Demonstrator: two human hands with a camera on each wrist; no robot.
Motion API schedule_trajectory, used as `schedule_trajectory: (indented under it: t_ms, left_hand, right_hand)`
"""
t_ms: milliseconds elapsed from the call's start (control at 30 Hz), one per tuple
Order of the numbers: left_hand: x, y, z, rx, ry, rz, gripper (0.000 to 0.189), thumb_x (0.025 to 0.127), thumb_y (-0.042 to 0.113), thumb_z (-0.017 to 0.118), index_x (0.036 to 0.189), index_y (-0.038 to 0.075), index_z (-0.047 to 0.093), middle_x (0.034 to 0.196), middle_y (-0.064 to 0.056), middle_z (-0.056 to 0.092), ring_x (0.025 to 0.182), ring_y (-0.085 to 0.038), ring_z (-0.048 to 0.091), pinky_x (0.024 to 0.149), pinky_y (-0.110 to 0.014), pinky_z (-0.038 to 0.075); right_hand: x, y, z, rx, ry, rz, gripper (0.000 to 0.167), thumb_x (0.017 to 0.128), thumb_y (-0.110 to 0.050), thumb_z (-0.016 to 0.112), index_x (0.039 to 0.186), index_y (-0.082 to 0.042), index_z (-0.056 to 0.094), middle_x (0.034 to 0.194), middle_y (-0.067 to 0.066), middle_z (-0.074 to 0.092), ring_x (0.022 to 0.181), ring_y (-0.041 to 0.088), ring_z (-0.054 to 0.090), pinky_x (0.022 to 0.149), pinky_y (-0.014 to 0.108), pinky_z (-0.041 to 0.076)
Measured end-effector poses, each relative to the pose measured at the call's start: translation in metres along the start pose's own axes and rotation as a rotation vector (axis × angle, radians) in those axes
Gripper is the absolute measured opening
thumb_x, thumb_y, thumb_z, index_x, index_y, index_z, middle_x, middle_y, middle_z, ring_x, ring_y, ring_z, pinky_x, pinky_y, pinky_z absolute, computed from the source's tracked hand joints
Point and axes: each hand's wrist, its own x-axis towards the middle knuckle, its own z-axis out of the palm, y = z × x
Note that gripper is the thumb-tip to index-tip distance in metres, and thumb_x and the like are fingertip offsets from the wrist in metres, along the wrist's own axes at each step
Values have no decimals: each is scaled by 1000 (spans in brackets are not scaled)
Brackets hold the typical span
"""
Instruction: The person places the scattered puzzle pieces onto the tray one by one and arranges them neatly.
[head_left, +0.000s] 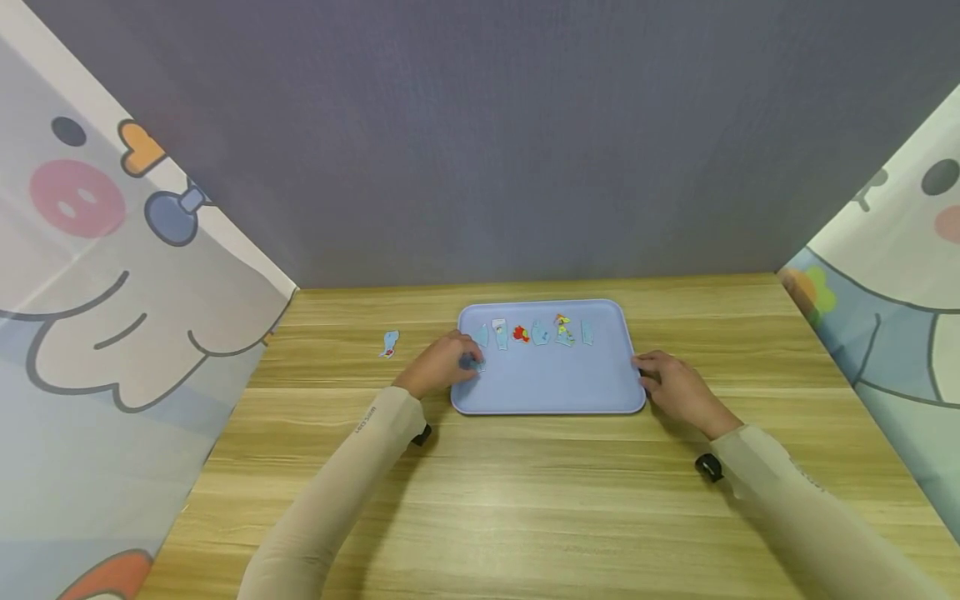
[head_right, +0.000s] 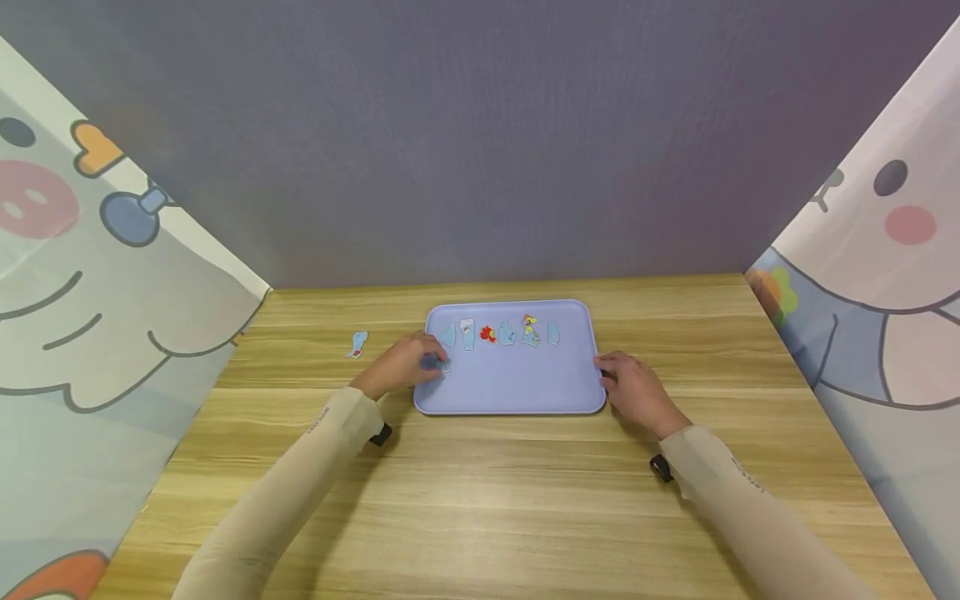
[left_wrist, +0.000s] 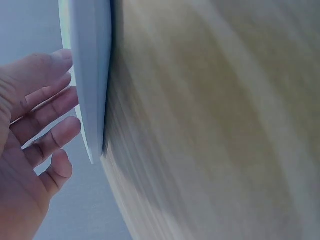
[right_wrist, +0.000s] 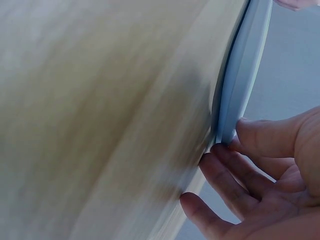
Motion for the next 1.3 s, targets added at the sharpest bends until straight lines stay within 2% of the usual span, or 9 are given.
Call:
schedule_trajectory:
  t_ms: [167, 333, 667, 933, 1133, 1300]
  left_hand:
    - [-3, -3, -4, -15, 34, -11, 21, 80, 13, 76, 100, 9, 71, 107, -1, 63, 116, -23, 50, 97, -34, 41]
    - [-6, -6, -10, 1, 69, -26, 23, 81, 14, 75, 103, 6, 69, 108, -4, 63, 104, -20, 54, 89, -33, 45]
    - [-15, -19, -20, -12, 134, 3, 25, 81, 8, 74, 104, 1, 68, 108, -8, 64, 101, -27, 55, 88, -36, 46]
    - [-24, -36, -27, -6, 158, -72, 35, 82, 11, 74, 115, 3, 64, 120, -11, 58, 118, -31, 47, 98, -45, 39]
    - [-29, -51, -31, 16, 194, -104, 42, 80, 7, 75, 118, 0, 61, 124, -17, 55, 118, -35, 47, 100, -45, 37]
    - [-35, -60, -36, 0, 171, -203, 48, 80, 7, 74, 124, 0, 56, 131, -22, 48, 121, -38, 42, 99, -49, 37]
  right_hand:
    - [0, 0, 0, 2, -10, 3, 38, 90, 2, 59, 127, 10, 52, 127, 25, 50, 117, 47, 44, 92, 59, 38]
    - [-1, 1, -1, 5, -16, 3, 39, 90, 2, 58, 128, 10, 52, 128, 25, 50, 118, 48, 43, 92, 59, 38]
    - [-1, 2, 0, -3, 4, -7, 38, 89, 3, 59, 126, 10, 53, 126, 24, 52, 116, 47, 46, 91, 59, 39]
    - [-1, 0, 0, 0, 12, -12, 37, 89, 3, 60, 125, 10, 54, 125, 25, 53, 115, 46, 47, 91, 58, 39]
    - [-1, -1, -1, -3, -1, -9, 37, 90, 2, 59, 125, 11, 54, 126, 26, 51, 116, 47, 45, 91, 59, 39]
    - [-1, 0, 0, -14, 3, -16, 37, 90, 2, 59, 126, 10, 54, 126, 26, 51, 115, 47, 46, 90, 59, 39]
